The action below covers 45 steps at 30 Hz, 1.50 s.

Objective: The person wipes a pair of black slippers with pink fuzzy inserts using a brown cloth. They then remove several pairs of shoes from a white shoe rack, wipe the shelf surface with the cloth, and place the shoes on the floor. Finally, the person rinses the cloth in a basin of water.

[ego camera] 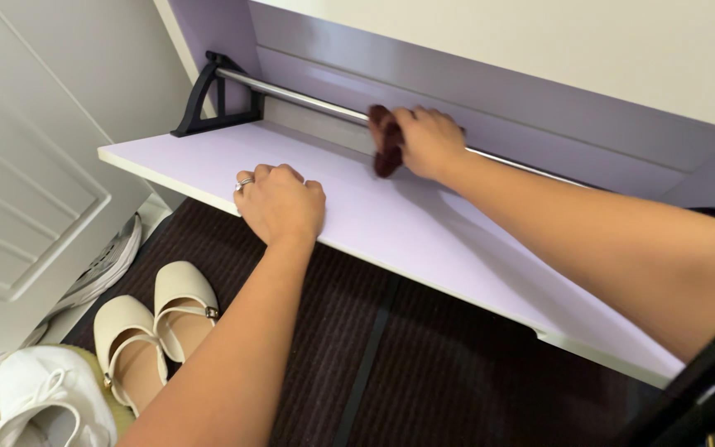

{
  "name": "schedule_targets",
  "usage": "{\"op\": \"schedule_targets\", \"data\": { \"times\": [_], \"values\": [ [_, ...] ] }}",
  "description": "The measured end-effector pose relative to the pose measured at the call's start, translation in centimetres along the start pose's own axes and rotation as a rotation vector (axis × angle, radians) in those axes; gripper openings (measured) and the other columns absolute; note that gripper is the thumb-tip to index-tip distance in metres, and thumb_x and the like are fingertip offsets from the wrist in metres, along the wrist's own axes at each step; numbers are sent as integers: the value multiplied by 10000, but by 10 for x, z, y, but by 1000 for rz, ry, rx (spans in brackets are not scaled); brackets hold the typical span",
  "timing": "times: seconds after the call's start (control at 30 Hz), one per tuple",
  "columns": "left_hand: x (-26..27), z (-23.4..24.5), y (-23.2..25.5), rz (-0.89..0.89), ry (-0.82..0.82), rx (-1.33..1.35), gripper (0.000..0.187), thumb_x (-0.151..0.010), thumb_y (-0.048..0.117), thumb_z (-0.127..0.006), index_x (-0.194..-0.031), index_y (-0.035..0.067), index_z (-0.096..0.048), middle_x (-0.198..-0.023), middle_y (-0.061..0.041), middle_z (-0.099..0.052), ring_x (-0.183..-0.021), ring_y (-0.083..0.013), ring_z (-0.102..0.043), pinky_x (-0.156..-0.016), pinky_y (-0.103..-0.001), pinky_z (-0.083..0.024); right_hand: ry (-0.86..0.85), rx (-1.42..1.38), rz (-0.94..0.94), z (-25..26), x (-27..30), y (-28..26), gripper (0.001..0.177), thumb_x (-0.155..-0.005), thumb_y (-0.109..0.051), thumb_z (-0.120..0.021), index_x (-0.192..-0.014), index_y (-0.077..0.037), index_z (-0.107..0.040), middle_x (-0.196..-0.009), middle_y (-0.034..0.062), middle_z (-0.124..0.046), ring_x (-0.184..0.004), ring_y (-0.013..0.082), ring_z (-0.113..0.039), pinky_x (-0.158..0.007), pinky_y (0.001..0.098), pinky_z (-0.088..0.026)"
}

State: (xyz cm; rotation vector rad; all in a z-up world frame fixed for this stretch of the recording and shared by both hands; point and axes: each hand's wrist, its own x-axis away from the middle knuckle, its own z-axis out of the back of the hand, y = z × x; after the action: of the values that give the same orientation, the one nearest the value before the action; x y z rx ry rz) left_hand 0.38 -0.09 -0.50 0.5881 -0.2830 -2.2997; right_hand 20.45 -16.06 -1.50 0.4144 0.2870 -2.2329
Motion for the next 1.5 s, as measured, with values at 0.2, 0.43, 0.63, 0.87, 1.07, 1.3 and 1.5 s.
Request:
{"op": "schedule_targets", "data": {
  "times": [0.2, 0.43, 0.63, 0.87, 1.07, 1.3, 1.5],
  "values": [
    [0, 1, -1, -6, -5, -20, 216, -798, 279, -725, -897, 106, -807, -1067, -99, -708, -1101, -315, -566, -937, -439, -419, 138, -45, 239, -7, -18, -22, 640, -757, -55, -689, -1354, -274, -612, -1152, 164, -647, -1045, 410, -620, -858, 510, -502],
    [0, 2, -3, -6, -12, -1, 206, -803, 266, -719, -900, 108, -810, -1069, -103, -709, -1103, -319, -566, -935, -443, -418, -10, -121, 27, 50, 90, 70, 431, -835, -142, -755, -1243, -175, -624, -1088, 166, -699, -1040, 398, -654, -986, 498, -479],
    [0, 1, 0, -16, -1, 0, 189, -813, 238, -706, -893, 103, -810, -1061, -115, -713, -1089, -330, -570, -905, -451, -422, -142, 155, -69, 96, 198, 126, 906, -696, -6, -682, -1546, -129, -393, -1394, 205, -515, -1320, 391, -465, -1252, 573, -184],
    [-1, -5, -4, -31, 31, 4, 200, -808, 237, -709, -838, 55, -787, -1030, -127, -710, -1081, -331, -570, -911, -446, -423, -495, -403, -331, 104, 234, 66, 758, -807, -144, -549, -1546, -301, -487, -1700, 82, -274, -1577, 257, -207, -1241, 497, -69],
    [-1, -2, -1, -12, -1, -31, 207, -808, 249, -712, -848, 59, -784, -1018, -126, -701, -1077, -335, -563, -897, -448, -424, -774, -634, -634, 90, 218, 70, 567, -1012, -410, -416, -1577, -387, -463, -1389, 127, -607, -1185, 327, -618, -1090, 413, -465],
    [0, -2, -1, -5, 20, 6, 185, -804, 261, -729, -877, 109, -805, -1049, -105, -708, -1100, -328, -558, -924, -450, -421, -433, -443, -825, 4, 248, 235, 538, -1036, -442, -452, -1398, -59, -564, -1241, 125, -658, -1076, 197, -611, -1016, 377, -448],
    [1, -3, -2, 9, 0, -8, 196, -811, 279, -735, -898, 119, -806, -1054, -95, -712, -1117, -329, -552, -930, -451, -419, -464, -638, -1062, -58, 175, 200, 561, -1093, -434, -353, -829, -51, -667, -708, 88, -582, -626, 217, -446, -608, 424, -376]
  ]
}}
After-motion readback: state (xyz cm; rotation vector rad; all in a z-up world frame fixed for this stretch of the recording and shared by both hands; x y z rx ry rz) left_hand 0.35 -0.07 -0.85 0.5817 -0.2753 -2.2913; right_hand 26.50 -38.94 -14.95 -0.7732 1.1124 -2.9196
